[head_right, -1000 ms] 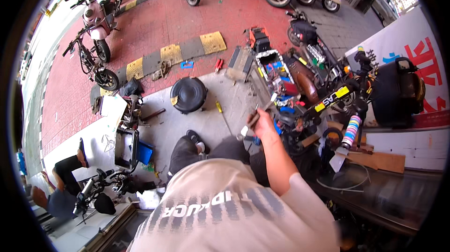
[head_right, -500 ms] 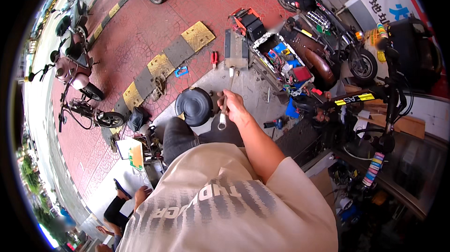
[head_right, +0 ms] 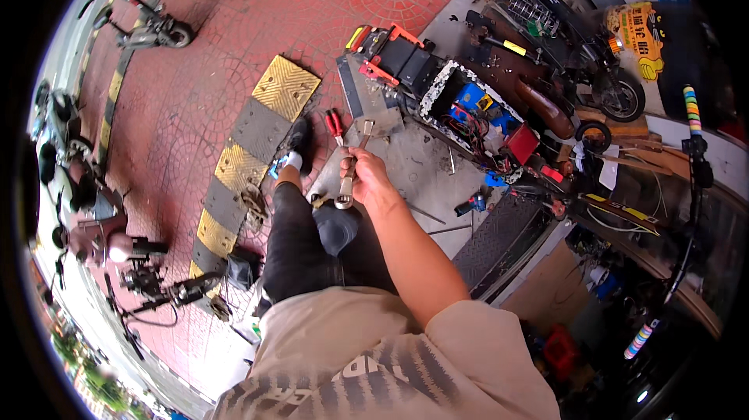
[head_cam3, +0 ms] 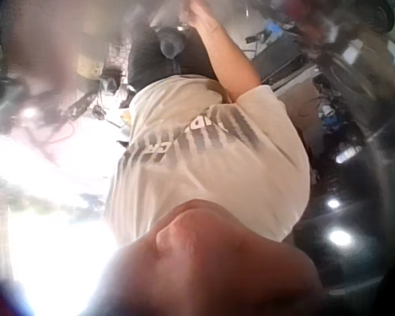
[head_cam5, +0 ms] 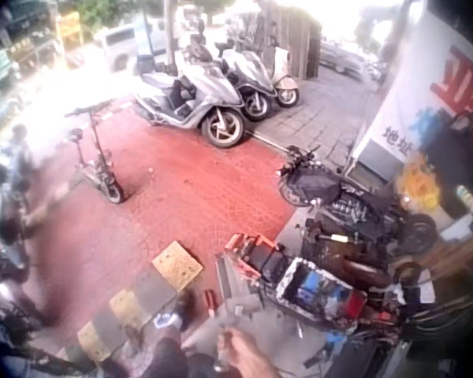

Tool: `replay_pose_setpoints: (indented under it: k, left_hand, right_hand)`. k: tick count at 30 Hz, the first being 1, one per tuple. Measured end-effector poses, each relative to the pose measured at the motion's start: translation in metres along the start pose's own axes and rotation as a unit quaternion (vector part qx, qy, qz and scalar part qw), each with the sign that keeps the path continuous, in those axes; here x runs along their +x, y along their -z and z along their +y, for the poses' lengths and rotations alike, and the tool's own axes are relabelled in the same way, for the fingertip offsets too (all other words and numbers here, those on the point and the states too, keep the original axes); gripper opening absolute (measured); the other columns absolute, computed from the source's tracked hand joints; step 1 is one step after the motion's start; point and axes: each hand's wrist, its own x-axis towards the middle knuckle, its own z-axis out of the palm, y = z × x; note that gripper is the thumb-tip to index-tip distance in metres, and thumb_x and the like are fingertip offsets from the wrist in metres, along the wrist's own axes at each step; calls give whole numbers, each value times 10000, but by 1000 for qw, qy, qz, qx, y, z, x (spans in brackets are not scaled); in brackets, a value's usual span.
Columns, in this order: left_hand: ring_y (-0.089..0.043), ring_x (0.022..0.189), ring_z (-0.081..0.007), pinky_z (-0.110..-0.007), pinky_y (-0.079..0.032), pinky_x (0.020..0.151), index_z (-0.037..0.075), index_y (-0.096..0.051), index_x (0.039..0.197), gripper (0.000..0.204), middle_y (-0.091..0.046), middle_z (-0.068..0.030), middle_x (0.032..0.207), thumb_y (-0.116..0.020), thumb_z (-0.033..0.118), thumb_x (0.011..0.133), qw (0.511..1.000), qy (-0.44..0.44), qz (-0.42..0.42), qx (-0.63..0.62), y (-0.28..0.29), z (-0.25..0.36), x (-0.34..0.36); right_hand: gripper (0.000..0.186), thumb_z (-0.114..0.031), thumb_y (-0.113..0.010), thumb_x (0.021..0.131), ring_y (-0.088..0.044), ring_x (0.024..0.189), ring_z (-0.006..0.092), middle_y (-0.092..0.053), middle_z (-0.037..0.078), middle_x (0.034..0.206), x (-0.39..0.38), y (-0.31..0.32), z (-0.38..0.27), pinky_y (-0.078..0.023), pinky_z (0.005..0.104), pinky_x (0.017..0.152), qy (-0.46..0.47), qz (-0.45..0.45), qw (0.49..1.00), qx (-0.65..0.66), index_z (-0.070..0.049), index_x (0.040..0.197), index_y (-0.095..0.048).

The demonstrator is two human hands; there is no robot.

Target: The person works on the internal wiring and structural components of an electric scooter using pliers and a wrench, then walks into a workshop to retrieve another tool.

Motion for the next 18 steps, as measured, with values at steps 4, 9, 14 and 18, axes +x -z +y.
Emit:
replay_pose_setpoints:
  k: [4, 9, 14, 18]
  left_hand:
    - [-678, 751, -203, -338, -549, 606, 52, -629, 1232, 365, -704, -96, 980, -557, 321, 995, 993, -103, 49, 35, 47, 208, 20]
    - [-679, 739, -165, -295, -520, 558, 43, -629, 1206, 344, -702, -92, 937, -558, 311, 1004, 983, -126, 119, 60, 80, 341, 5]
    - [-718, 806, -230, -325, -558, 600, 27, -607, 1242, 416, -718, -149, 1017, -576, 355, 988, 993, -43, 53, 98, 79, 361, -7]
    - [-719, 805, -242, -338, -557, 617, 28, -612, 1231, 399, -723, -162, 1037, -590, 337, 979, 995, -8, 22, 95, 63, 368, -14]
  right_hand:
    - [204, -242, -506, 1057, -448, 518, 128, -552, -15, 649, 101, -28, -17, -372, 302, 485, 36, 76, 994, 77, -90, 1019, -636]
    - [217, -235, -480, 1046, -459, 540, 123, -520, -29, 648, 192, -51, -54, -369, 300, 493, 55, 101, 985, 128, -112, 920, -607]
    - [207, -136, -460, 1034, -461, 551, 139, -505, 2, 657, 226, -80, -76, -423, 285, 526, 113, 133, 969, 177, -65, 869, -563]
    - [227, -121, -450, 1029, -465, 567, 134, -500, 9, 670, 228, -100, -81, -434, 293, 539, 121, 127, 953, 247, -65, 831, -545]
